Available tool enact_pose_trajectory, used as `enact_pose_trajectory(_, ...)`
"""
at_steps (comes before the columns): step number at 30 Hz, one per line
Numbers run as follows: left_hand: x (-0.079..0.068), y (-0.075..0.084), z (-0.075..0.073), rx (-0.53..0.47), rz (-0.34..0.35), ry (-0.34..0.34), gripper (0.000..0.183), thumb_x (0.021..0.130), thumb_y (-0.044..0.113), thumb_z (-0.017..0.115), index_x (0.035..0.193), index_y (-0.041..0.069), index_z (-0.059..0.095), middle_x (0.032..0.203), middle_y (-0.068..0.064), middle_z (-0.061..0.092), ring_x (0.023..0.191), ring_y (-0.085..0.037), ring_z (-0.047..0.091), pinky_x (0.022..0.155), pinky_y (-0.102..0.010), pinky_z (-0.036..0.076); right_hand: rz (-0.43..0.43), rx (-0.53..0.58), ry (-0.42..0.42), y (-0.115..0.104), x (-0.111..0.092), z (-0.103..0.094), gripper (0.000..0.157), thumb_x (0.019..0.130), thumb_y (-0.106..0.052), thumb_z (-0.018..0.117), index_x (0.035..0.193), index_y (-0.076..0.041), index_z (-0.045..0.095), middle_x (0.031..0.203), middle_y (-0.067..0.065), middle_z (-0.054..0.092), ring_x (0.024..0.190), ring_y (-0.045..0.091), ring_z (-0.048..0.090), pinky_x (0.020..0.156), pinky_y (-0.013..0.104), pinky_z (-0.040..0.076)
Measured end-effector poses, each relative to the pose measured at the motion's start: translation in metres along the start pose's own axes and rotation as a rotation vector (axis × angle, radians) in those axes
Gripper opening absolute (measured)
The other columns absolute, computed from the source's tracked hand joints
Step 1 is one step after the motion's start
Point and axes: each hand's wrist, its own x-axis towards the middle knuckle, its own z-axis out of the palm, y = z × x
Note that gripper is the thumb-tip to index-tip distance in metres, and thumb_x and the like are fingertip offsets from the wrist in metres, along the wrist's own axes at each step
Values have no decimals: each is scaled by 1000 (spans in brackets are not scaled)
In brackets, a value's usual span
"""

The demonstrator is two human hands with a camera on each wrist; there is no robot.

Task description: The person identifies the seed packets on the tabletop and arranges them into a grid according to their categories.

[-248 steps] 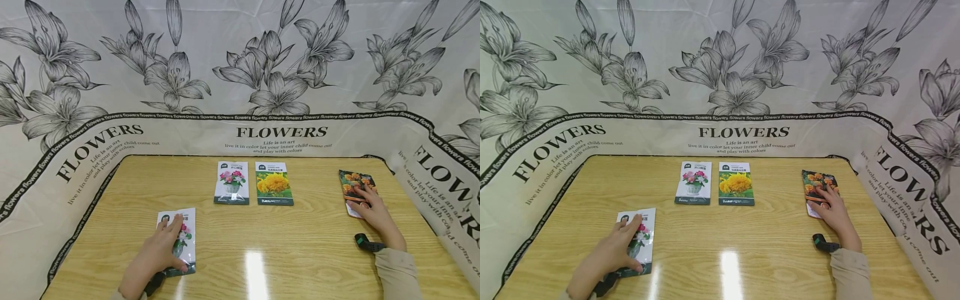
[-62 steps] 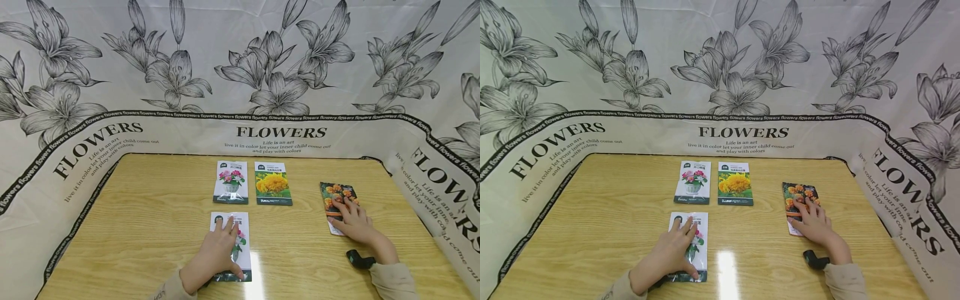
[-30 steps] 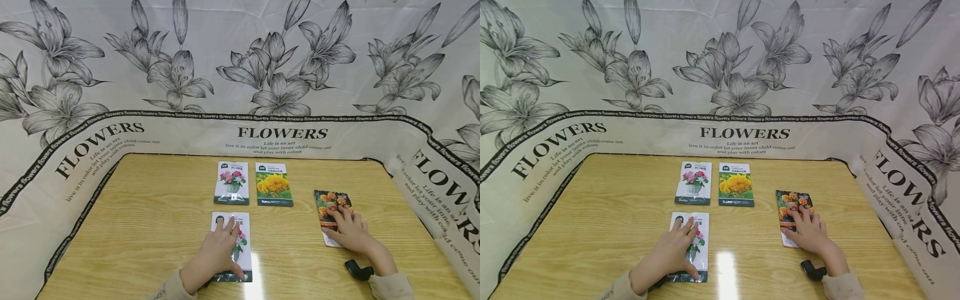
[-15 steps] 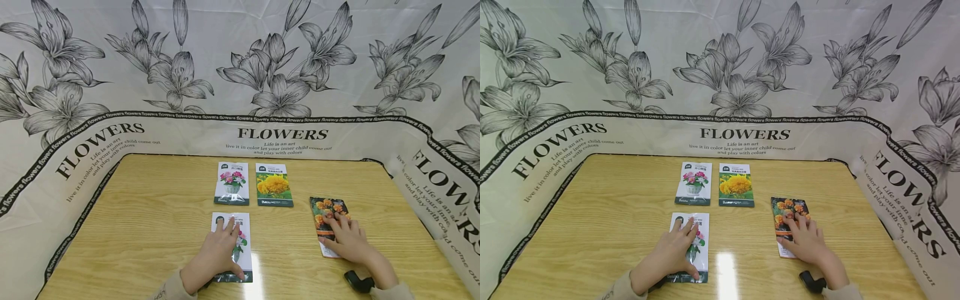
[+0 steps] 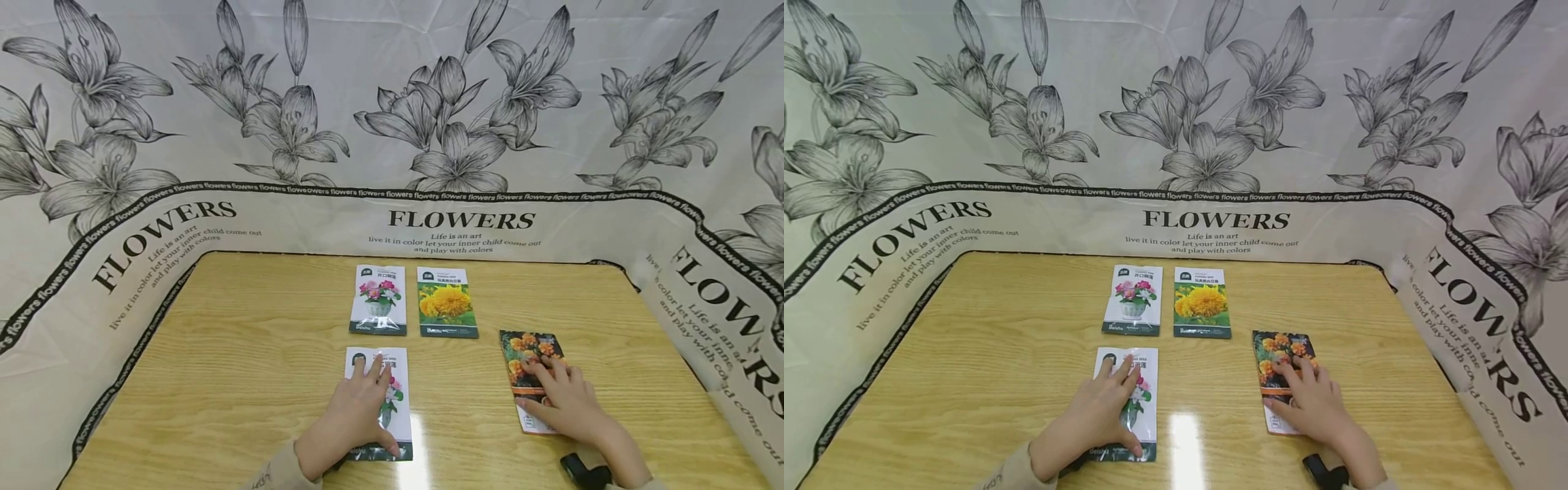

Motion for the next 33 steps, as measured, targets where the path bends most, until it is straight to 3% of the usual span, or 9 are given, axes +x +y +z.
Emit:
enact_pose_trajectory(3, 1, -1, 0, 13, -2, 5, 129, 43, 81, 78, 143, 4, 52, 150, -18, 45, 125, -37, 47, 62, -35, 56, -36, 8, 15, 1, 2, -7, 60, 90, -47, 70, 135, -12, 55, 134, 28, 40, 110, 56, 39, 76, 71, 37)
enact_pose_trajectory(9, 1, -1, -1, 4, -3, -18, 128, 45, 81, 78, 144, 4, 51, 151, -18, 43, 128, -38, 46, 65, -37, 57, -61, 148, -58, 7, 7, -22, 60, 90, -32, 73, 138, -2, 51, 137, 34, 36, 115, 58, 33, 81, 74, 35)
enact_pose_trajectory(15, 0, 0, -2, -4, 3, -23, 128, 46, 80, 79, 145, 4, 51, 151, -18, 43, 129, -39, 45, 65, -37, 57, -90, 278, -111, 17, 15, -33, 81, 85, -26, 79, 146, 5, 36, 150, 37, 21, 128, 66, 18, 86, 82, 29)
enact_pose_trajectory(19, 1, -1, -1, 15, 7, -20, 129, 46, 81, 77, 145, 5, 50, 152, -18, 43, 129, -39, 45, 63, -35, 57, -97, 324, -148, 25, 19, -35, 98, 79, -26, 84, 152, 3, 26, 154, 39, 12, 132, 68, 14, 87, 84, 26)
enact_pose_trajectory(25, 1, -1, -2, 12, 9, -21, 128, 45, 81, 78, 145, 5, 51, 151, -18, 43, 128, -39, 45, 61, -34, 56, -68, 342, -240, 34, 22, -30, 103, 75, -31, 86, 153, 3, 29, 157, 36, 5, 136, 67, 2, 93, 85, 18)
enact_pose_trajectory(33, 1, 0, -2, 24, -1, -28, 129, 45, 82, 78, 145, 5, 51, 152, -17, 43, 129, -38, 45, 60, -32, 55, -59, 302, -245, 31, 22, -26, 95, 76, -31, 85, 150, 5, 36, 157, 34, 8, 136, 66, 4, 94, 83, 19)
